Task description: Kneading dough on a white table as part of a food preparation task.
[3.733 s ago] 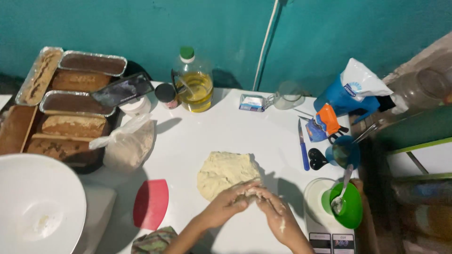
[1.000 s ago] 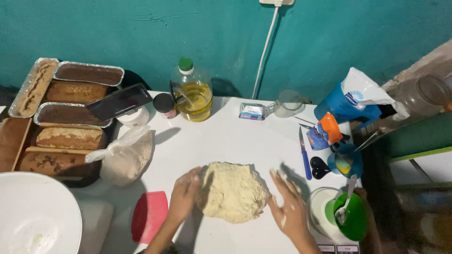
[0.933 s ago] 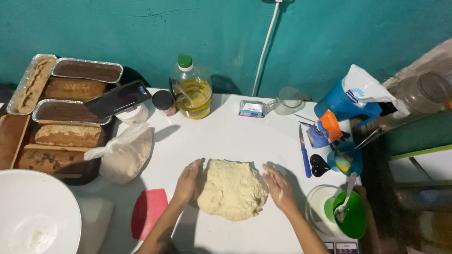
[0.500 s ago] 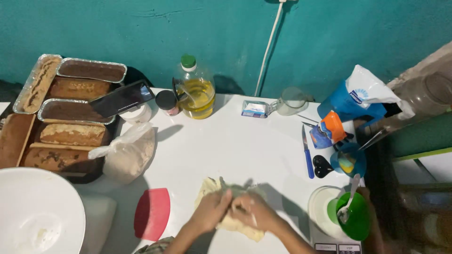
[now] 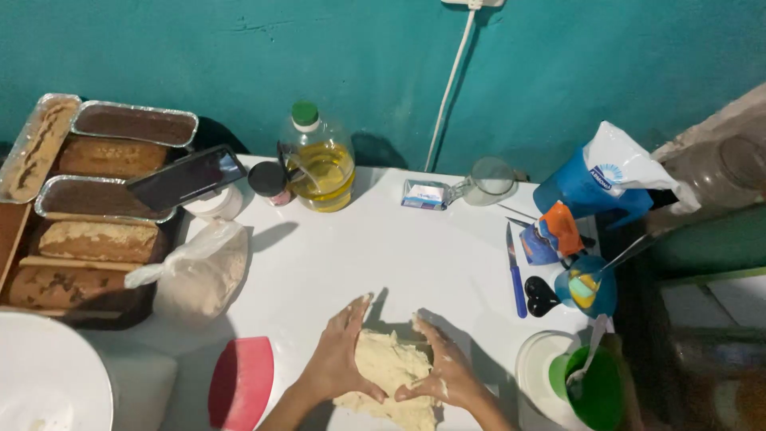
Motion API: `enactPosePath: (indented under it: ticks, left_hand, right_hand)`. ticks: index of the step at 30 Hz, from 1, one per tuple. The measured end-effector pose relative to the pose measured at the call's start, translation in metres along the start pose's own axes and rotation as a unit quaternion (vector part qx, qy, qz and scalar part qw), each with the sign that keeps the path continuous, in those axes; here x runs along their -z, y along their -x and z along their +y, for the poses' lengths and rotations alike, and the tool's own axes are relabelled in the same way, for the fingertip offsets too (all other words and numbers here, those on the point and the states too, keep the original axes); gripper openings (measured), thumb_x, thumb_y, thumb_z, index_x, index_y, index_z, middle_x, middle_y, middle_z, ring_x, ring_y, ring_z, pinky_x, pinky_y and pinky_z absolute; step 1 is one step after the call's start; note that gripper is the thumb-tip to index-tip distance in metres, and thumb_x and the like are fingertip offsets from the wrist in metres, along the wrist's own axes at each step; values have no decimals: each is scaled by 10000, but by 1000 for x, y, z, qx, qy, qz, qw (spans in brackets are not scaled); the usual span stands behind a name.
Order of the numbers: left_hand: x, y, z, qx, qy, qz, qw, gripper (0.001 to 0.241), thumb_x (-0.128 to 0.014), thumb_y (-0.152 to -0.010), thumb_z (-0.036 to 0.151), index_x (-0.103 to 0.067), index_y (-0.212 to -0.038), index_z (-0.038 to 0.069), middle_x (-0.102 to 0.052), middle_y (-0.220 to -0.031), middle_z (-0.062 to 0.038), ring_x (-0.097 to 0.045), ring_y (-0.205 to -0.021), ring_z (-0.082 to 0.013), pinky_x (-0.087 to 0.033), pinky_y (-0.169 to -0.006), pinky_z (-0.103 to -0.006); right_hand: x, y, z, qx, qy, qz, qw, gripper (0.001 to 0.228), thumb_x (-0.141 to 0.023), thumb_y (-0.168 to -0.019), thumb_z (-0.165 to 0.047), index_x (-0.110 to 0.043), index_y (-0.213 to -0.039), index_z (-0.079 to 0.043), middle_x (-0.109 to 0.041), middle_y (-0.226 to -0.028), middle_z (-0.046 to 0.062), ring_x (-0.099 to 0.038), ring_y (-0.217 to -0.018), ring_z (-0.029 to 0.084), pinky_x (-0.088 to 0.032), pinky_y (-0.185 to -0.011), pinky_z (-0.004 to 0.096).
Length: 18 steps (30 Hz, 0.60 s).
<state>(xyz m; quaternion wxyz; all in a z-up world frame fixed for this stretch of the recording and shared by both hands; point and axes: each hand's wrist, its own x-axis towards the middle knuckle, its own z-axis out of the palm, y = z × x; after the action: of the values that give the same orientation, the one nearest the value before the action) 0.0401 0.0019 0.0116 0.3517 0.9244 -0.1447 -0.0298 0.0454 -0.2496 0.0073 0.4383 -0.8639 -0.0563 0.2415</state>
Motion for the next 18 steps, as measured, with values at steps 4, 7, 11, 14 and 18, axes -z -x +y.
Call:
enactPosePath:
  ticks: [4, 7, 11, 14, 18]
  left_hand:
    - [-1, -31, -17, 57, 129, -145, 979, 1496, -1023, -333, 532, -295, -1552, 59, -417, -1496, -224, -388, -1387, -423, -334, -1141, -461]
    - [1, -37, -8, 112, 136, -219, 960, 1127, -990, -394, 526, -585, -1330, 45, -680, -1223, -174, -643, -1162, -343, -486, -1017, -399]
    - [-9, -21, -4, 173, 217, -320, 906, 662, -964, -512, 432, -808, -1038, 61, -793, -935, -71, -772, -884, -234, -583, -861, -321]
    - [4, -9, 16, 162, 324, -297, 883, 568, -954, -568, 301, -802, -1053, 47, -815, -977, -68, -776, -923, -177, -589, -885, -295]
    - [77, -30, 76, 146, 400, -240, 872, 514, -949, -577, 210, -787, -1028, 25, -819, -956, -58, -764, -860, -140, -614, -825, -298]
  right_hand:
    - [-10, -43, 21, -79, -14, -110, 991, 1240, -990, -491, -487, -434, -1523, -83, -625, -1378, 169, -611, -1298, 291, -478, -1088, 384]
    - [-19, -45, 22, -157, -150, -147, 965, 1085, -976, -544, -491, -568, -1401, 36, -664, -1288, 215, -639, -1180, 306, -503, -997, 413]
    - [-33, -19, 54, -172, -192, -128, 958, 962, -998, -596, -402, -556, -1333, 30, -715, -1215, 155, -688, -1147, 190, -524, -1009, 325]
    - [-25, -7, 49, -156, -213, -83, 961, 966, -998, -580, -339, -515, -1331, 27, -717, -1176, 133, -699, -1096, 182, -553, -958, 313]
    - [20, 3, -24, -110, -266, -33, 957, 963, -1000, -549, -265, -535, -1330, 52, -742, -1146, 143, -720, -1060, 194, -584, -924, 335]
